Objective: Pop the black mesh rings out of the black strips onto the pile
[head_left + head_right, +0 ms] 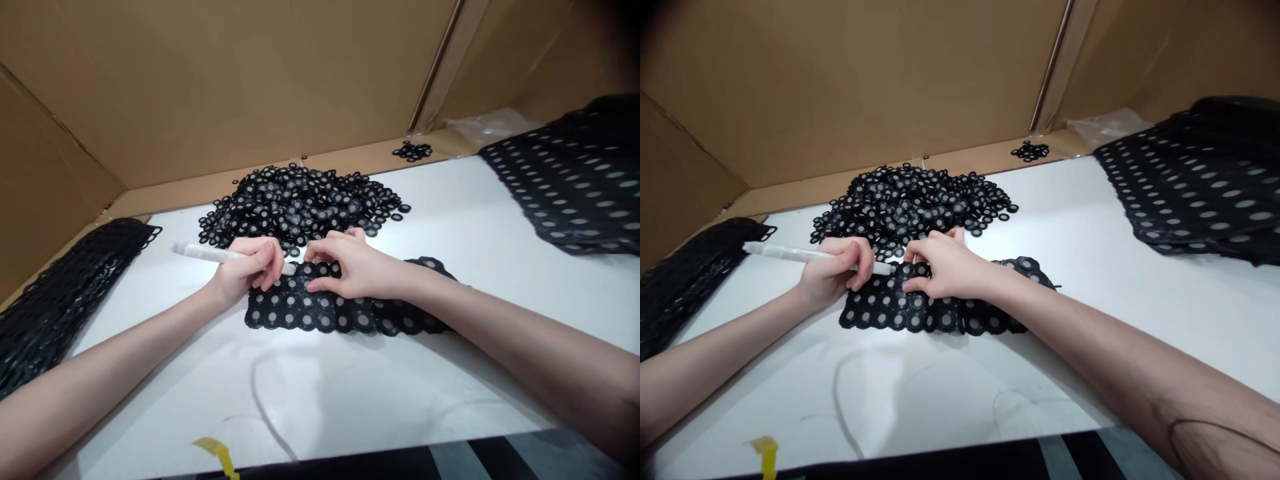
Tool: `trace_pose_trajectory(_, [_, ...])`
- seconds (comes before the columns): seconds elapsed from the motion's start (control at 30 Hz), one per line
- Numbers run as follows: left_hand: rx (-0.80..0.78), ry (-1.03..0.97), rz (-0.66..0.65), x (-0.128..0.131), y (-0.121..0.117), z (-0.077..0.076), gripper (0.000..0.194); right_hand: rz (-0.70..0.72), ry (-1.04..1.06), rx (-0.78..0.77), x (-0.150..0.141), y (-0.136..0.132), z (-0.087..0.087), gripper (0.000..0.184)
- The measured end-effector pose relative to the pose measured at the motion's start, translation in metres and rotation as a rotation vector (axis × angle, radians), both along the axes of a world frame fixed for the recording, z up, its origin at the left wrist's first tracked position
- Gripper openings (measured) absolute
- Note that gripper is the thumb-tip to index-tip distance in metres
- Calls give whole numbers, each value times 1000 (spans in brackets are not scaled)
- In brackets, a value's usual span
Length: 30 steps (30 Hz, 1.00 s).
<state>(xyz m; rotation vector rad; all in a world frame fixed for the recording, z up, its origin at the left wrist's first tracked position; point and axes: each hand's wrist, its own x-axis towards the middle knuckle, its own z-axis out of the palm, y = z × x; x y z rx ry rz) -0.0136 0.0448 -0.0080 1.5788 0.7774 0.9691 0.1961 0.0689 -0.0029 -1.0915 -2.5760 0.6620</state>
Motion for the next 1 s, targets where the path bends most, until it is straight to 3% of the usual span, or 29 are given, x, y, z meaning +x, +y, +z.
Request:
trace_pose_trajectory(0.2, [-58,48,-85,6,-11,1,43,48,-66,-50,3,-2,5,25])
trace_pose_trajectory(0.5, [-40,30,-110,6,-11,-1,41,72,-16,-44,4,-2,4,26])
trace_pose_trajectory(1.0, [-49,263,-251,1,-1,10,48,136,2,-15,4,-5,7,20])
